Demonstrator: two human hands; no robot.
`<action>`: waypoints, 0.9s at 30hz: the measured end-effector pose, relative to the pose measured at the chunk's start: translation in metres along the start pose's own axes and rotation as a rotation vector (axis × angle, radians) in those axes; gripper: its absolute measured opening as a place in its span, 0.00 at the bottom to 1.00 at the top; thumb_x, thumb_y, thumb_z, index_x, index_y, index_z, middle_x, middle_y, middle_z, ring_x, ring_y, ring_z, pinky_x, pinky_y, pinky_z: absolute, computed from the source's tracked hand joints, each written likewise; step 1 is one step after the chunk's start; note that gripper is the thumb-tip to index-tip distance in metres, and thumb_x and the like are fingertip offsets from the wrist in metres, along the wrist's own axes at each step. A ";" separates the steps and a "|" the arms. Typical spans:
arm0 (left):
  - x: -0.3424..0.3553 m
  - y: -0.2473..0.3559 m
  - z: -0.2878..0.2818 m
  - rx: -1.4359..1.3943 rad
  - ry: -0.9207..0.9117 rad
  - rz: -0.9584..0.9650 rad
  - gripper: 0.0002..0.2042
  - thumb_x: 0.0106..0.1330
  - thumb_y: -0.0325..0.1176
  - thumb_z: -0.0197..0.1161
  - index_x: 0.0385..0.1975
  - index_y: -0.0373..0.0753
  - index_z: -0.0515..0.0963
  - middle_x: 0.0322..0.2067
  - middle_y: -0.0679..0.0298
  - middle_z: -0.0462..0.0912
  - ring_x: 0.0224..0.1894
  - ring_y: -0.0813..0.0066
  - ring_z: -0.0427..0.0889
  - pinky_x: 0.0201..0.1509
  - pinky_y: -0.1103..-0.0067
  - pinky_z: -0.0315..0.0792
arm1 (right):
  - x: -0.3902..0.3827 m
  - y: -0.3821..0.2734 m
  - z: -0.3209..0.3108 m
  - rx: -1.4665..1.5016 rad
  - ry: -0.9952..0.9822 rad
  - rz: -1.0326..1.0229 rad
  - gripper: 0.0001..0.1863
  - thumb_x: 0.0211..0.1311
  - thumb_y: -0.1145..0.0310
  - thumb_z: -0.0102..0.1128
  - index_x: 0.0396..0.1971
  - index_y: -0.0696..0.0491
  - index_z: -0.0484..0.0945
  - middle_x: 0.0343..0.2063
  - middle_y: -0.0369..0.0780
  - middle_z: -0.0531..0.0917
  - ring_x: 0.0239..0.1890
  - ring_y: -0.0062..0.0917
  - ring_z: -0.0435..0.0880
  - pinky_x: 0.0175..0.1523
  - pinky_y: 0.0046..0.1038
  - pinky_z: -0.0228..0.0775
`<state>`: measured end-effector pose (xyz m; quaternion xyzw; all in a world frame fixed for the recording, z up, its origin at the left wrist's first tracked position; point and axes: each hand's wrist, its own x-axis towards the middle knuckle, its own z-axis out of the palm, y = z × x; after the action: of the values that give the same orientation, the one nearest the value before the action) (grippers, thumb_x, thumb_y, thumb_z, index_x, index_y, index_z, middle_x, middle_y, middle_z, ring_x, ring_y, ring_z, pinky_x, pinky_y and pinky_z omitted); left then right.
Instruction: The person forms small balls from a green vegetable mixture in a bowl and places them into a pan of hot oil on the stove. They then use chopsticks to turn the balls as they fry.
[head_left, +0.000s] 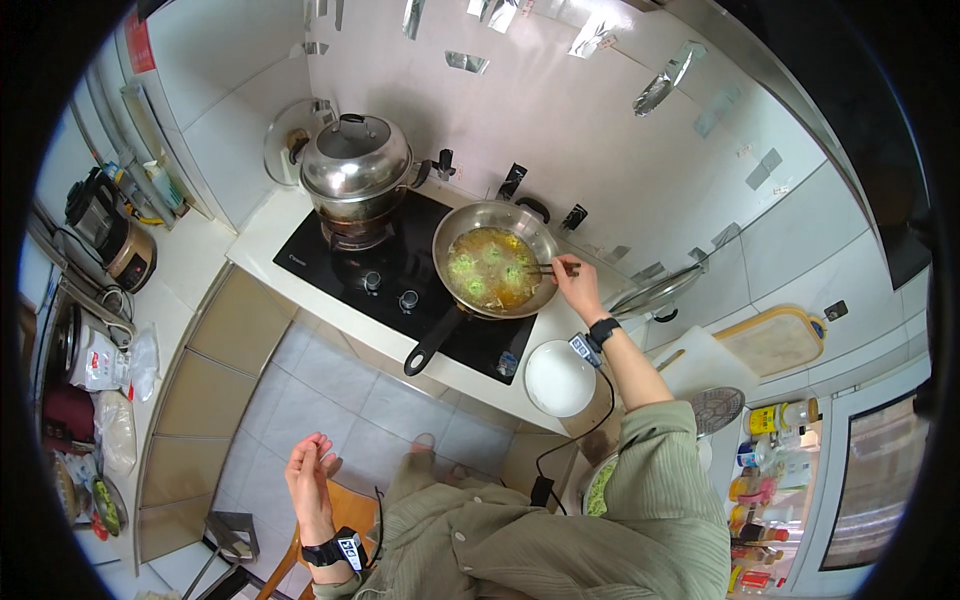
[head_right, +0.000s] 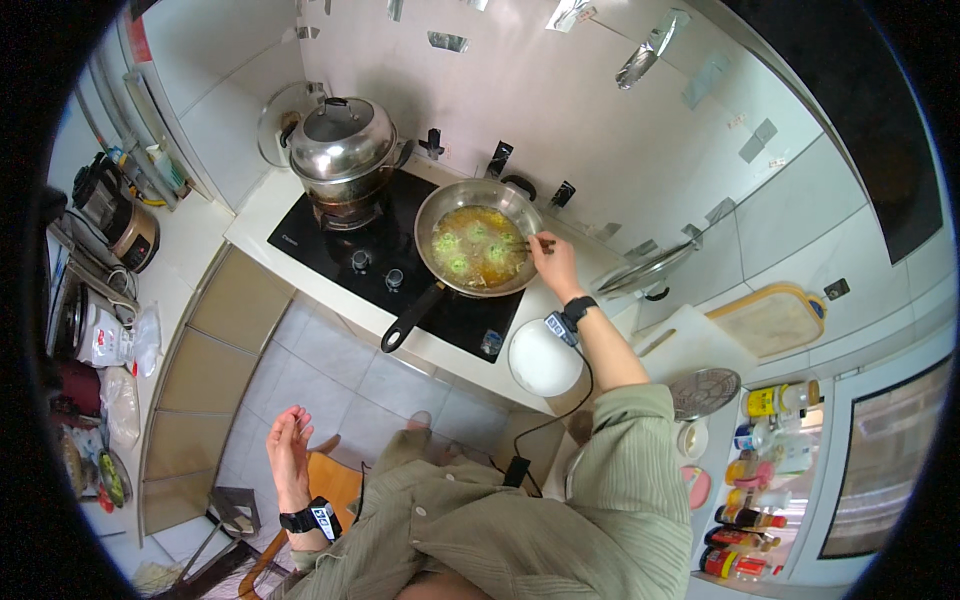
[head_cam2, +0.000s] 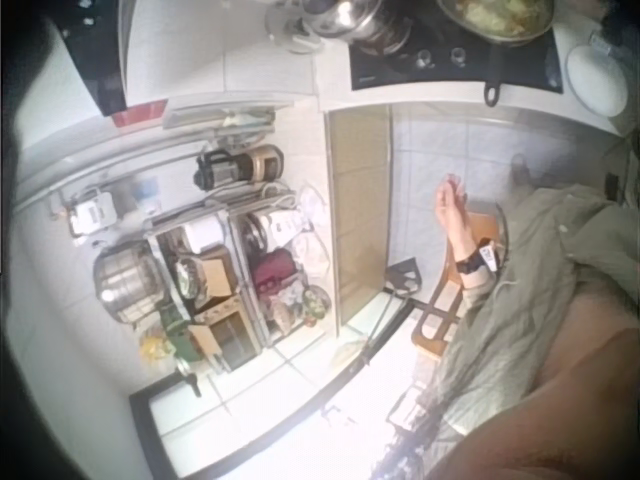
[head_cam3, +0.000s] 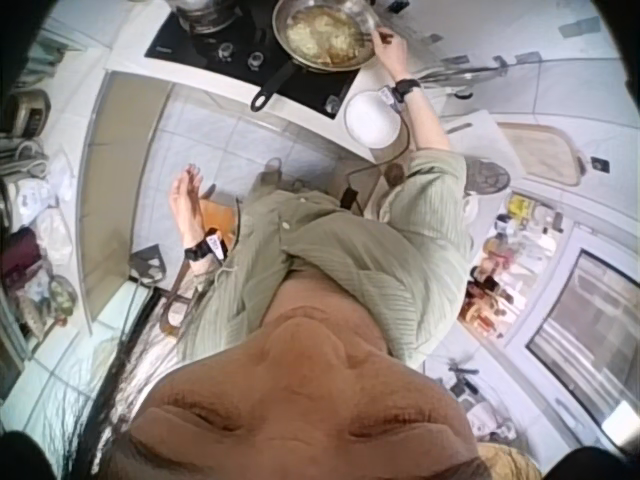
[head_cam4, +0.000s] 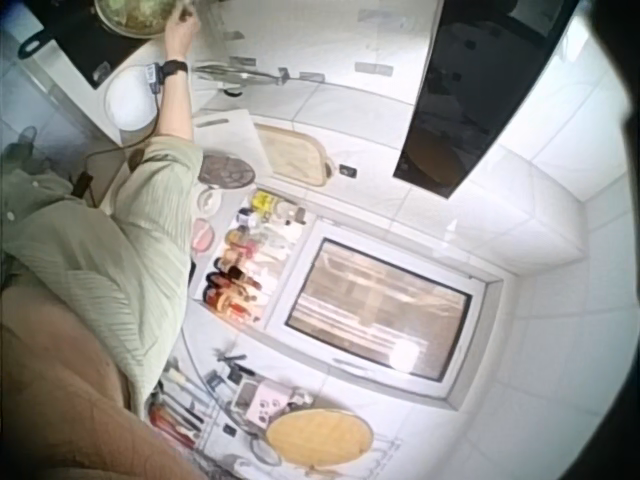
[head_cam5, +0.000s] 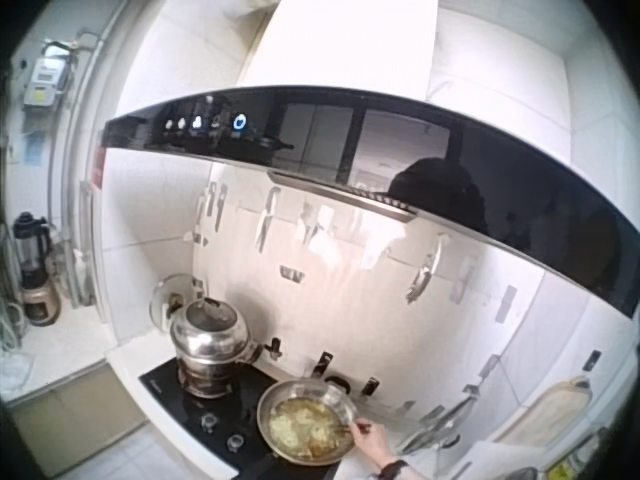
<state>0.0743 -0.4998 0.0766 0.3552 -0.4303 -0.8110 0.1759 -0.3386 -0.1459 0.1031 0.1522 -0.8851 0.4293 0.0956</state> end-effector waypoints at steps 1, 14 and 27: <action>-0.001 0.000 0.000 0.012 -0.002 0.003 0.09 0.68 0.31 0.54 0.42 0.34 0.76 0.39 0.62 0.80 0.43 0.74 0.79 0.43 0.81 0.73 | 0.006 0.006 0.002 -0.048 0.017 0.016 0.12 0.61 0.67 0.56 0.29 0.62 0.79 0.18 0.46 0.80 0.22 0.30 0.83 0.29 0.29 0.71; -0.020 -0.001 -0.003 0.021 0.022 0.093 0.09 0.68 0.31 0.55 0.43 0.34 0.76 0.40 0.62 0.80 0.43 0.75 0.79 0.44 0.80 0.74 | 0.011 0.071 0.002 0.775 0.077 0.617 0.17 0.66 0.66 0.51 0.32 0.70 0.73 0.31 0.49 0.80 0.30 0.34 0.84 0.36 0.23 0.82; -0.028 -0.006 -0.012 0.018 0.054 0.095 0.09 0.68 0.31 0.55 0.43 0.35 0.76 0.39 0.62 0.80 0.43 0.75 0.79 0.44 0.80 0.74 | 0.019 0.020 0.000 0.781 -0.032 0.526 0.18 0.66 0.63 0.53 0.34 0.68 0.74 0.33 0.49 0.80 0.32 0.32 0.84 0.38 0.22 0.81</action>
<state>0.1025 -0.4864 0.0788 0.3576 -0.4491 -0.7880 0.2225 -0.3638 -0.1375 0.0940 -0.0464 -0.6674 0.7373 -0.0945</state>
